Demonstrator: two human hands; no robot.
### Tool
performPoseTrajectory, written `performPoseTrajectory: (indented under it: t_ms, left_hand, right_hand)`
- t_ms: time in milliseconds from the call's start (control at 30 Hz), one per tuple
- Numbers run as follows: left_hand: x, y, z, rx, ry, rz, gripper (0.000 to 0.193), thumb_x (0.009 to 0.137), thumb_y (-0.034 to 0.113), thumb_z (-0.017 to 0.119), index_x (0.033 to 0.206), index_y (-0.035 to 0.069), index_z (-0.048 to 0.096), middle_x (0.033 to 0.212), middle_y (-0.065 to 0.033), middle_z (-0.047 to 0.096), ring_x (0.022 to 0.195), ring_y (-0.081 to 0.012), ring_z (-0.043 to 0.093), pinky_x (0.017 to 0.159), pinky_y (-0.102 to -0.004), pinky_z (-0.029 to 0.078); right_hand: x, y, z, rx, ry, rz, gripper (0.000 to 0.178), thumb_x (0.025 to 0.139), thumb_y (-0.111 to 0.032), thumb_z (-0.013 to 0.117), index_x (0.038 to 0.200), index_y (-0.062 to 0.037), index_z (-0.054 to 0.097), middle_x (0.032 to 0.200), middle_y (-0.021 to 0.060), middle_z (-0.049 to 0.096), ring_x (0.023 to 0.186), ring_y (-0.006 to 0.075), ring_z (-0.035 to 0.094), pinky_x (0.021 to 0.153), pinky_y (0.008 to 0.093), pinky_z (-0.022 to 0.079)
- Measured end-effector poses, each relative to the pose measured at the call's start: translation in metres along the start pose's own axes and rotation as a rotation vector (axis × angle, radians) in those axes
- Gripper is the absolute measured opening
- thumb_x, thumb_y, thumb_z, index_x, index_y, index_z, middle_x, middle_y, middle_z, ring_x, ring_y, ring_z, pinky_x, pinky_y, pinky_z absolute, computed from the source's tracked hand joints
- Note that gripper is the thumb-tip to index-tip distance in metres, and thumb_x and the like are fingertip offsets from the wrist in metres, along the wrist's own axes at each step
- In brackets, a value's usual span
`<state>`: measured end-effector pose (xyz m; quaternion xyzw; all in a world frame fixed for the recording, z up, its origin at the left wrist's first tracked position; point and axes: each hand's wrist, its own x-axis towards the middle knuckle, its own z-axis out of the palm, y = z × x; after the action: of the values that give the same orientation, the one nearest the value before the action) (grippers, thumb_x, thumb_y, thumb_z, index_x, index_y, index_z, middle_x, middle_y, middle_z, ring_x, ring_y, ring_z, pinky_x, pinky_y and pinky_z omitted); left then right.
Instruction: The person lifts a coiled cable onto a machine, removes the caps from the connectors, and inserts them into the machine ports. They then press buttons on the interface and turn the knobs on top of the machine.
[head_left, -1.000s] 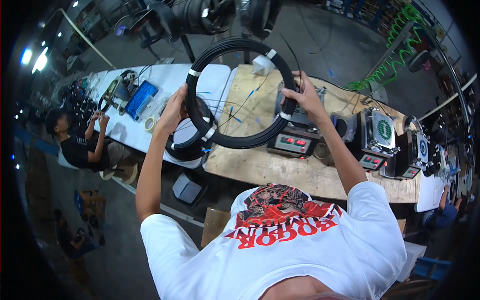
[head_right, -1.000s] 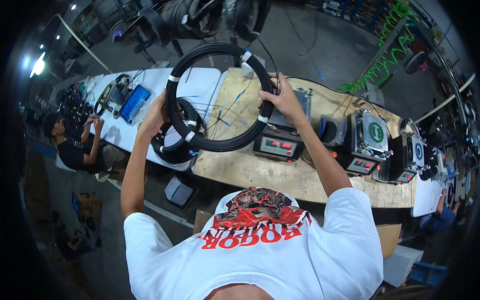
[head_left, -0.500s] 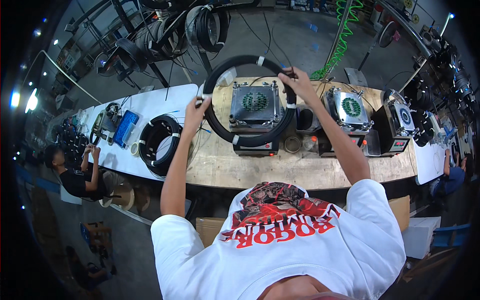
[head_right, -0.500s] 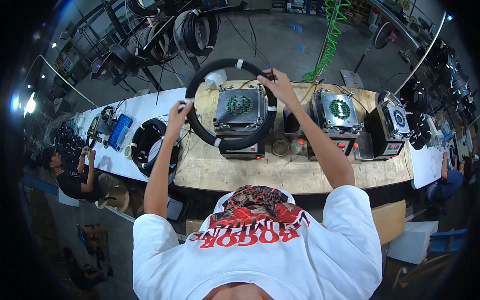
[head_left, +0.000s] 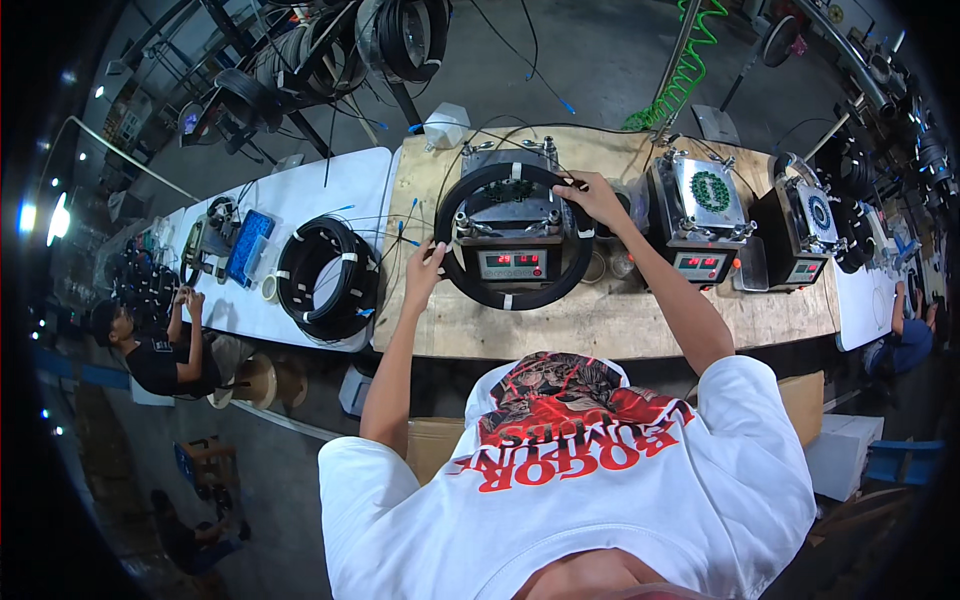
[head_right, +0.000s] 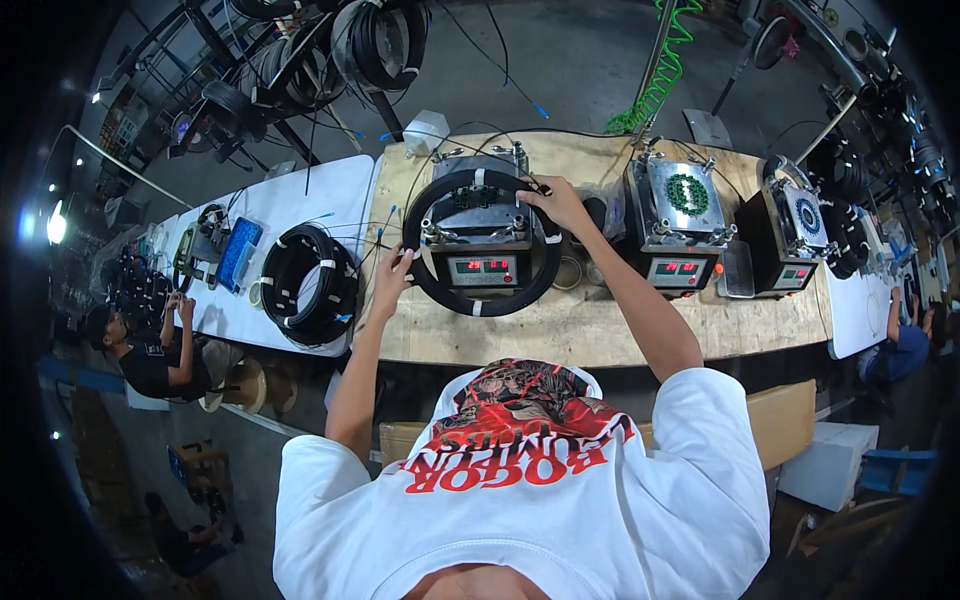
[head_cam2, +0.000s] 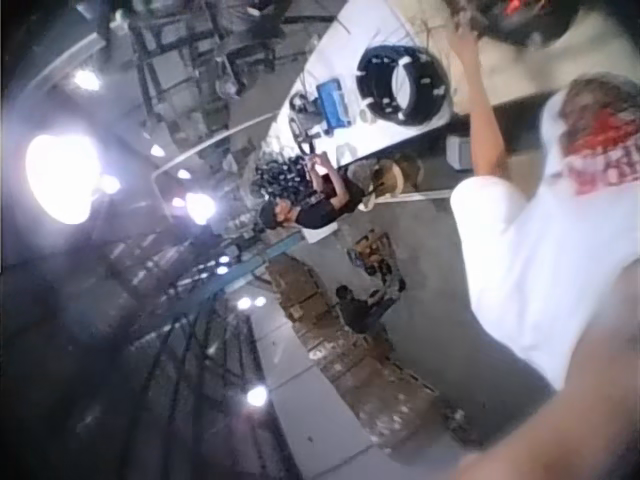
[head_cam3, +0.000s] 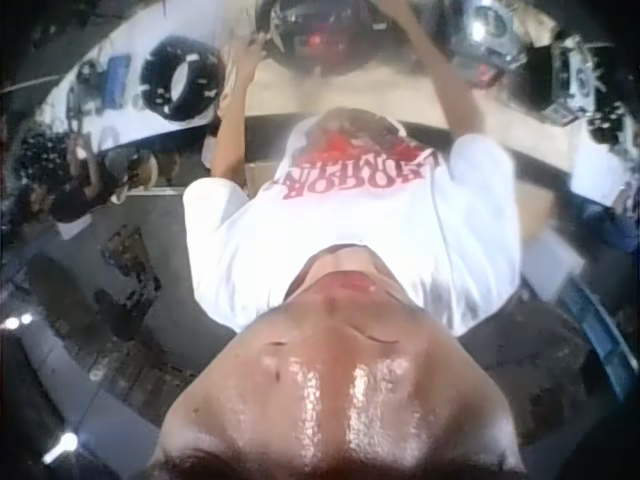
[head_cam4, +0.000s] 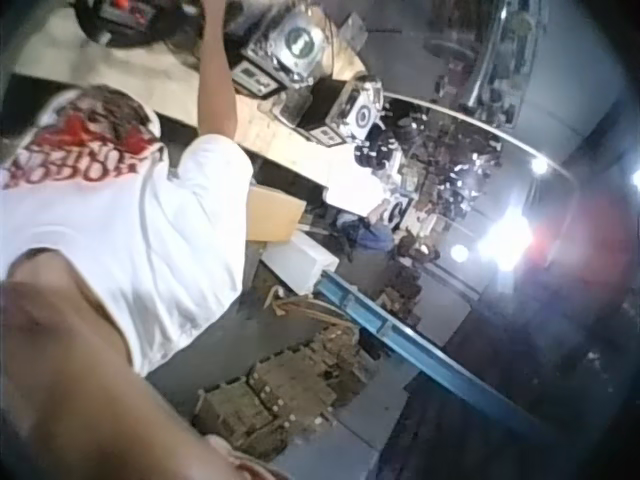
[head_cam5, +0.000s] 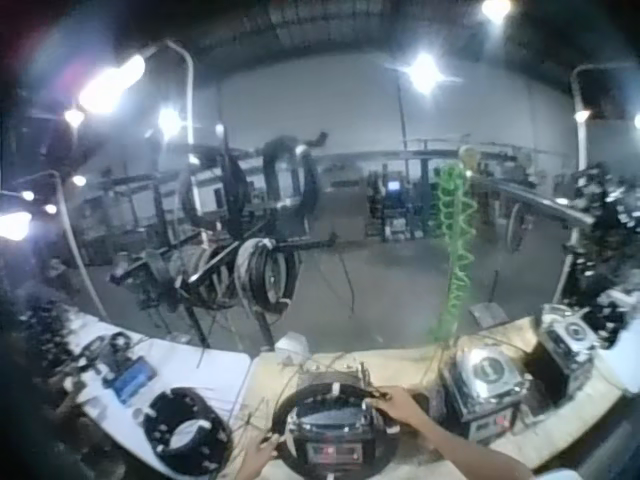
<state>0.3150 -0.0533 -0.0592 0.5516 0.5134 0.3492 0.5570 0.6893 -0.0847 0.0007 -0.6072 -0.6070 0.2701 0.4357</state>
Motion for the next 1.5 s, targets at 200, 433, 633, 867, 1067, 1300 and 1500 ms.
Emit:
performPoseTrajectory:
  t_ms: [200, 433, 633, 867, 1067, 1300, 1500]
  left_hand:
    - [0.01, -0.024, -0.007, -0.082, -0.063, -0.014, 0.062, 0.097, 0.032, 0.063, 0.148, 0.005, 0.04, 0.117, -0.0134, 0.06, 0.097, -0.0175, 0.065, 0.075, -0.0316, 0.057]
    - [0.023, -0.029, -0.019, 0.053, -0.173, 0.114, 0.06, 0.097, 0.032, 0.064, 0.141, -0.003, 0.044, 0.12, -0.016, 0.06, 0.1, -0.0197, 0.064, 0.083, -0.0297, 0.054]
    - [0.082, 0.043, 0.01, 0.095, -0.192, 0.269, 0.052, 0.092, 0.031, 0.071, 0.123, -0.007, 0.057, 0.112, -0.0164, 0.065, 0.103, -0.0197, 0.062, 0.089, -0.0316, 0.049]
    - [0.141, 0.186, 0.054, 0.101, -0.343, 0.523, 0.023, 0.099, 0.018, 0.06, 0.11, -0.002, 0.062, 0.078, 0.0011, 0.059, 0.068, -0.0051, 0.051, 0.062, -0.0231, 0.043]
    - [0.114, 0.272, 0.048, 0.304, -0.276, 0.797, 0.026, 0.101, 0.023, 0.058, 0.112, 0.001, 0.069, 0.073, 0.0041, 0.055, 0.064, -0.0026, 0.042, 0.054, -0.0229, 0.034]
    - [0.062, 0.285, 0.006, 0.398, -0.077, 1.04, 0.024, 0.097, 0.023, 0.064, 0.108, 0.003, 0.073, 0.08, -0.0062, 0.059, 0.058, -0.0073, 0.044, 0.053, -0.0267, 0.035]
    - [0.011, 0.286, 0.003, 0.59, 0.058, 1.416, 0.016, 0.094, 0.013, 0.066, 0.106, 0.003, 0.069, 0.078, -0.0051, 0.065, 0.067, -0.0102, 0.058, 0.062, -0.025, 0.047]
  right_hand:
    - [-0.01, 0.008, 0.002, 0.125, -0.133, 0.108, 0.043, 0.088, -0.023, 0.072, 0.123, -0.0006, 0.066, 0.087, 0.0038, 0.07, 0.078, 0.0093, 0.059, 0.075, 0.0274, 0.048]
    - [-0.019, -0.001, 0.006, 0.196, -0.129, 0.249, 0.044, 0.087, -0.024, 0.073, 0.124, -0.0012, 0.066, 0.09, 0.0039, 0.069, 0.082, 0.0094, 0.059, 0.079, 0.0263, 0.048]
    - [0.014, -0.036, 0.001, 0.15, -0.039, 0.129, 0.035, 0.084, -0.023, 0.076, 0.109, 0.0007, 0.068, 0.092, 0.0031, 0.066, 0.091, 0.0127, 0.058, 0.087, 0.0282, 0.045]
    - [0.087, -0.123, 0.004, 0.216, 0.025, -0.035, 0.023, 0.088, -0.018, 0.072, 0.101, 0.0013, 0.067, 0.073, 0.0005, 0.064, 0.062, 0.0063, 0.054, 0.054, 0.0241, 0.041]
    - [0.082, -0.159, -0.031, 0.117, 0.206, -0.222, 0.022, 0.092, -0.019, 0.068, 0.097, 0.0019, 0.068, 0.068, 0.0029, 0.063, 0.062, 0.0076, 0.056, 0.057, 0.0247, 0.044]
    - [0.043, -0.193, -0.078, -0.122, 0.532, -0.431, 0.027, 0.097, -0.026, 0.063, 0.103, -0.0001, 0.068, 0.068, 0.002, 0.065, 0.056, 0.0051, 0.052, 0.054, 0.0218, 0.04]
    - [0.006, -0.224, -0.057, 0.19, 0.445, -0.474, 0.022, 0.098, -0.015, 0.06, 0.114, 0.0001, 0.06, 0.082, 0.0035, 0.065, 0.062, 0.0062, 0.057, 0.052, 0.0196, 0.043]
